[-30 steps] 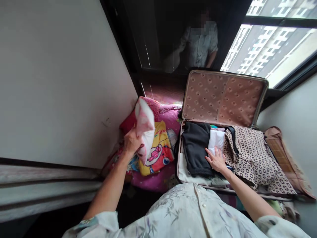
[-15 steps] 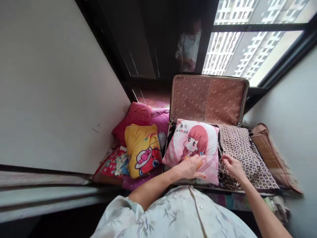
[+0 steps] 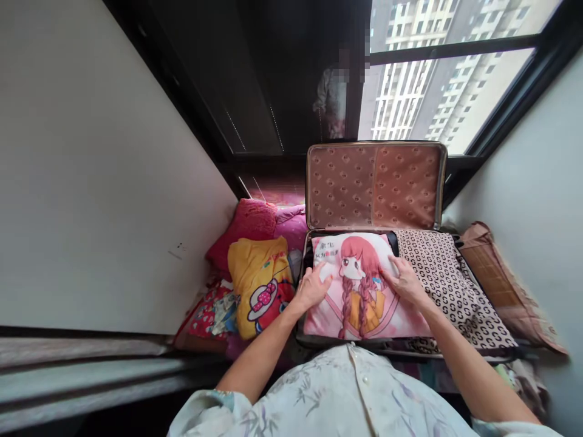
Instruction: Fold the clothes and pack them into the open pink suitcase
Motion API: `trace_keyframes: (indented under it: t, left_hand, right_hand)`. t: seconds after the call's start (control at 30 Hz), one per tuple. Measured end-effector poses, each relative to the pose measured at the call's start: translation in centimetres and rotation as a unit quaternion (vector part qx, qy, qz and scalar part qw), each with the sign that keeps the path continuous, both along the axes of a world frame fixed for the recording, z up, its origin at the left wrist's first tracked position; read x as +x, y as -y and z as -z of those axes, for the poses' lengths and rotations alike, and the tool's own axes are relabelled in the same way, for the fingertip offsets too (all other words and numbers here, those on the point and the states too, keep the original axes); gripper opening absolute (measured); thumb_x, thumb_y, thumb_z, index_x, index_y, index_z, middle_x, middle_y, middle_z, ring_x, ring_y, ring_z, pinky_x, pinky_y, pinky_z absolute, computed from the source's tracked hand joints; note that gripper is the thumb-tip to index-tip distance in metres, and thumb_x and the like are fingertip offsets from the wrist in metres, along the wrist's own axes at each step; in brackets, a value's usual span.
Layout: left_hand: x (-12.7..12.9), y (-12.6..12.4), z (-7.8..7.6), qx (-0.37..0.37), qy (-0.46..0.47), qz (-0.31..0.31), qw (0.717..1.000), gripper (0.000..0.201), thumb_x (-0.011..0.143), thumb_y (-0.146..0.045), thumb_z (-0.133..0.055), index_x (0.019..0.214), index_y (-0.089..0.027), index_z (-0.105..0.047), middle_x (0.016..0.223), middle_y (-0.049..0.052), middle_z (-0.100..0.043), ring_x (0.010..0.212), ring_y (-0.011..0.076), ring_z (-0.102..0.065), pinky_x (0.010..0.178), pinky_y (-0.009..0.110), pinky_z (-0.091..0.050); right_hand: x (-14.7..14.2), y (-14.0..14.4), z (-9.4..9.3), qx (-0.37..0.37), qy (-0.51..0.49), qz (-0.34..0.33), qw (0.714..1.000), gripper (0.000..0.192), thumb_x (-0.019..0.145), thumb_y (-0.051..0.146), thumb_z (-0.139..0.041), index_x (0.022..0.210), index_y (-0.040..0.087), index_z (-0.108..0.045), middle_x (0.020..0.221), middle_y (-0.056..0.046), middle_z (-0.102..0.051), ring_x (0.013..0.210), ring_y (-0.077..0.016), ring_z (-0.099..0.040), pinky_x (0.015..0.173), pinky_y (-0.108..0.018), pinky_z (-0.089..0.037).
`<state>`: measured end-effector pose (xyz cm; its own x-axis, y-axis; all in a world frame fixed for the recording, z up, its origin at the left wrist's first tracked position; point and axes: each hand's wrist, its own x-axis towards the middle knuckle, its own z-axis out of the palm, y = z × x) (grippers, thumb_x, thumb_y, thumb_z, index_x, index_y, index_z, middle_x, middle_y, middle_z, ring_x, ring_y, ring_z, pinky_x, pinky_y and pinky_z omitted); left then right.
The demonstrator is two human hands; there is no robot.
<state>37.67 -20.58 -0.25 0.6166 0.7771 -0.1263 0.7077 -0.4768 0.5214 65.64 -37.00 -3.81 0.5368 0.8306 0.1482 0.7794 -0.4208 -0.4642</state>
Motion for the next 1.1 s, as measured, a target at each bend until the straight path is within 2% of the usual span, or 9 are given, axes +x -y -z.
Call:
trace_keyframes:
  t: [0.1, 0.17, 0.27, 0.5, 0.73, 0.8, 0.87, 0.97, 1.1]
  left_hand:
    - [-0.3, 0.9, 0.3, 0.057, -0.075, 0.014, 0.995, 0.073, 0.089, -0.05, -0.069, 0.155, -0.027, -0.047, 0.162, 0.021, -0.033, 0.144, 0.0465, -0.039, 0.111, 0.062, -0.04]
    - [0.5, 1.2, 1.3, 0.113, -0.041, 0.031, 0.992, 0.083, 0.089, -0.059, -0.066, 0.161, -0.029, -0.038, 0.171, 0.018, -0.014, 0.153, 0.0499, -0.017, 0.114, 0.069, -0.031]
    - [3.2, 1.7, 3.7, 0.121, 0.006, 0.059, 0.991, 0.085, 0.09, -0.069, -0.057, 0.163, -0.036, -0.029, 0.174, 0.011, -0.004, 0.154, 0.0541, 0.0, 0.112, 0.08, -0.02]
    - [8.8, 0.5, 8.5, 0.095, 0.027, 0.147, 0.984, 0.07, 0.093, -0.068, -0.052, 0.158, -0.047, -0.035, 0.174, 0.005, -0.003, 0.154, 0.0538, 0.004, 0.108, 0.087, -0.002]
    - [8.6, -0.2, 9.6, 0.092, 0.107, 0.121, 0.983, 0.066, 0.093, -0.062, -0.058, 0.155, -0.044, -0.043, 0.174, 0.005, -0.012, 0.155, 0.0511, -0.005, 0.112, 0.084, -0.005]
    - [7.9, -0.8, 9.4, 0.075, 0.168, 0.101, 0.978, 0.063, 0.094, -0.056, -0.059, 0.153, -0.037, -0.05, 0.169, 0.009, -0.027, 0.154, 0.0469, -0.019, 0.117, 0.077, -0.016]
    - [6.1, -2.2, 9.1, 0.052, 0.212, 0.048, 0.975, 0.052, 0.101, -0.045, -0.05, 0.149, -0.026, -0.054, 0.159, 0.013, -0.044, 0.148, 0.0366, -0.037, 0.12, 0.062, -0.032]
    - [1.3, -5.4, 9.1, 0.026, 0.151, -0.058, 0.986, 0.041, 0.107, -0.033, -0.04, 0.141, -0.023, -0.059, 0.145, 0.013, -0.056, 0.131, 0.0231, -0.055, 0.112, 0.041, -0.047]
    - [-5.5, -8.7, 10.7, 0.005, 0.067, -0.098, 0.993, 0.038, 0.1, -0.039, -0.062, 0.133, -0.022, -0.061, 0.139, 0.011, -0.058, 0.121, 0.0249, -0.061, 0.102, 0.047, -0.053]
  right_hand:
    - [-1.5, 0.5, -1.6, -0.112, 0.128, -0.014, 0.985, 0.058, 0.094, 0.052, -0.059, 0.145, 0.025, -0.058, 0.14, -0.022, -0.057, 0.124, -0.0408, -0.055, 0.099, -0.058, -0.045]
    - [-3.4, -0.1, -2.5, -0.094, 0.204, -0.034, 0.974, 0.063, 0.095, 0.052, -0.059, 0.153, 0.029, -0.049, 0.158, -0.022, -0.041, 0.139, -0.0469, -0.04, 0.103, -0.063, -0.039]
    - [-5.8, -1.6, -1.8, -0.059, 0.246, -0.075, 0.964, 0.069, 0.096, 0.055, -0.055, 0.16, 0.039, -0.037, 0.171, -0.014, -0.02, 0.152, -0.0482, -0.019, 0.11, -0.065, -0.029]
    - [-6.2, -3.2, 5.8, -0.099, 0.269, -0.02, 0.958, 0.067, 0.098, 0.052, -0.052, 0.161, 0.041, -0.032, 0.169, -0.018, -0.021, 0.149, -0.0496, -0.023, 0.102, -0.073, -0.032]
    - [-6.7, -3.8, 6.1, -0.057, 0.305, -0.021, 0.95, 0.067, 0.096, 0.047, -0.057, 0.16, 0.039, -0.037, 0.167, -0.018, -0.027, 0.147, -0.0487, -0.028, 0.102, -0.071, -0.034]
    - [-6.8, -3.8, 6.1, -0.059, 0.307, -0.017, 0.95, 0.065, 0.096, 0.049, -0.057, 0.158, 0.038, -0.042, 0.167, -0.018, -0.028, 0.147, -0.0486, -0.027, 0.102, -0.071, -0.033]
    - [-6.7, -3.7, 6.1, -0.069, 0.304, -0.015, 0.95, 0.062, 0.096, 0.051, -0.057, 0.155, 0.036, -0.046, 0.167, -0.018, -0.028, 0.148, -0.0487, -0.026, 0.102, -0.071, -0.033]
    - [-6.7, -3.6, 6.0, -0.086, 0.298, -0.015, 0.95, 0.059, 0.096, 0.054, -0.055, 0.152, 0.034, -0.052, 0.166, -0.019, -0.029, 0.149, -0.0476, -0.026, 0.102, -0.069, -0.034]
    - [-7.0, -3.7, 5.5, -0.1, 0.298, -0.01, 0.949, 0.054, 0.098, 0.053, -0.05, 0.147, 0.03, -0.057, 0.166, -0.02, -0.029, 0.148, -0.0467, -0.026, 0.103, -0.067, -0.034]
